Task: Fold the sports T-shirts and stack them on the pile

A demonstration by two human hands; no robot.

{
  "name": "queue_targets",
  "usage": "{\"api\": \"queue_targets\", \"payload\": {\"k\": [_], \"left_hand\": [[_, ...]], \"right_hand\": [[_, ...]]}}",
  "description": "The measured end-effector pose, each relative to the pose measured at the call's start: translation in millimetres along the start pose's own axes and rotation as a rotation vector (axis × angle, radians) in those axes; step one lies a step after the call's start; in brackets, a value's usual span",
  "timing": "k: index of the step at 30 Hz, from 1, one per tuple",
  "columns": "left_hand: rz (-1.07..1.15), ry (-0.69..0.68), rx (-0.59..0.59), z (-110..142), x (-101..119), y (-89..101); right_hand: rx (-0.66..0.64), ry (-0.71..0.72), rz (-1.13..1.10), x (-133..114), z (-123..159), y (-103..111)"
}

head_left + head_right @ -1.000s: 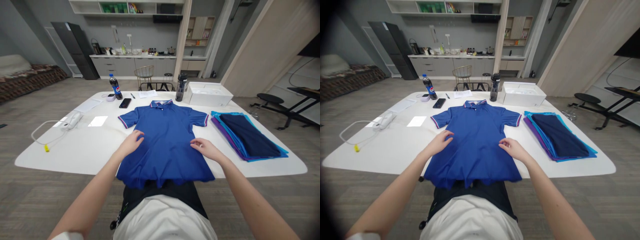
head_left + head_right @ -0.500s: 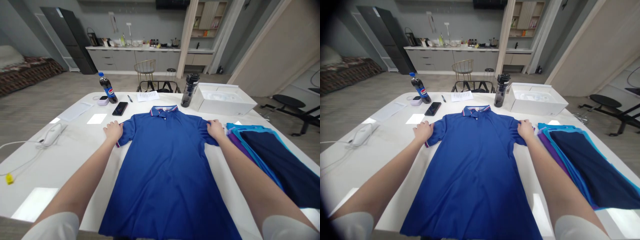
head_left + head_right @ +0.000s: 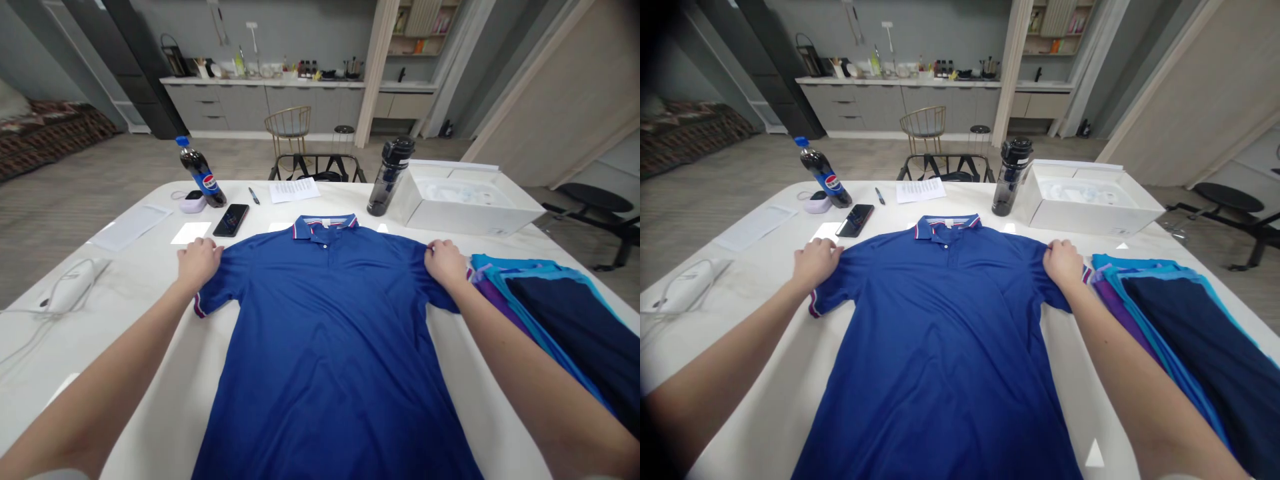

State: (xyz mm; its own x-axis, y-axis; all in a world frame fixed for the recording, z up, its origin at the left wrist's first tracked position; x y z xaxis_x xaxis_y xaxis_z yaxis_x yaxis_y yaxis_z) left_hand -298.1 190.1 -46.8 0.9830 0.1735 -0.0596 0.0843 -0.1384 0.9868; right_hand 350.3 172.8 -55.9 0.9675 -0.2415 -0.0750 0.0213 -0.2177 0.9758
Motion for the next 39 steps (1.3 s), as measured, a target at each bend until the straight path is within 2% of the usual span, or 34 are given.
{"api": "queue_targets", "payload": {"k": [2, 5, 7, 10, 12, 16, 20, 23, 25, 27, 28, 30, 32, 35, 37, 39], "left_hand": [[0.161, -0.154, 0.001, -17.0, 47.4, 2.3], [0.324, -0.435, -0.063, -45.0, 129.5, 3.2], [0.298, -0.630, -0.111, -63.8, 174.1, 2.7], [0.207, -0.802, -0.153, -90.9, 213.0, 0.8], [0.172, -0.800, -0.136, -107.0, 225.6, -1.1], [0.154, -0.662, -0.040, -128.2, 246.2, -5.4], [0.197, -0.481, 0.056, -124.9, 266.9, -8.3], [0.337, -0.363, 0.154, -100.7, 274.7, -5.0], [0.430, -0.391, 0.200, -76.7, 279.0, 0.0], [0.504, -0.534, 0.193, -52.4, 286.9, 5.1], [0.536, -0.632, 0.165, -41.9, 293.1, 7.1], [0.598, -0.812, 0.075, -27.2, 309.8, 8.9], [0.653, -0.904, -0.021, -22.5, 331.2, 7.4], [0.657, -0.857, -0.156, -29.2, 365.9, 0.1], [0.583, -0.743, -0.243, -35.5, 386.4, -5.5], [0.496, -0.626, -0.267, -39.0, 403.6, -8.0]], "right_hand": [[0.015, 0.177, -0.196, -39.7, -16.7, -0.9], [-0.053, 0.449, -0.382, -110.1, -49.1, -5.8], [-0.126, 0.575, -0.353, -150.5, -70.4, -8.9], [-0.295, 0.640, -0.238, -188.1, -93.9, -11.5], [-0.331, 0.603, -0.178, -200.8, -103.1, -12.6], [-0.155, 0.424, -0.134, -219.1, -111.9, -20.0], [-0.091, 0.383, -0.200, -231.8, -106.6, -34.2], [-0.034, 0.422, -0.355, -216.4, -87.8, -35.8], [0.003, 0.443, -0.417, -187.8, -69.4, -30.4], [0.008, 0.385, -0.385, -145.9, -49.7, -22.1], [-0.002, 0.311, -0.335, -121.6, -40.3, -17.8], [-0.058, 0.148, -0.205, -72.4, -22.4, -10.6], [-0.105, 0.027, -0.084, -29.3, -6.1, -5.9], [-0.100, -0.015, 0.059, 13.2, 12.8, -2.7], [-0.075, -0.006, 0.116, 27.3, 19.0, -0.9], [-0.062, 0.011, 0.145, 34.0, 19.1, 2.6]]}}
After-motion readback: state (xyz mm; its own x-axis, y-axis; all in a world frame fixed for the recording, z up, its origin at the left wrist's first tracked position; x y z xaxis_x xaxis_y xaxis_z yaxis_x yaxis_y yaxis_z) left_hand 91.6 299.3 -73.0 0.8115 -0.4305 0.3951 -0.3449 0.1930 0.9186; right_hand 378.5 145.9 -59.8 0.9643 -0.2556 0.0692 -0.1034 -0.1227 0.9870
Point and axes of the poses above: each hand's wrist, its own z-axis away from the middle knuckle, its own y-axis out of the back of the hand, x = y × z, the point moved 1 cm from there along -z, towards the middle knuckle
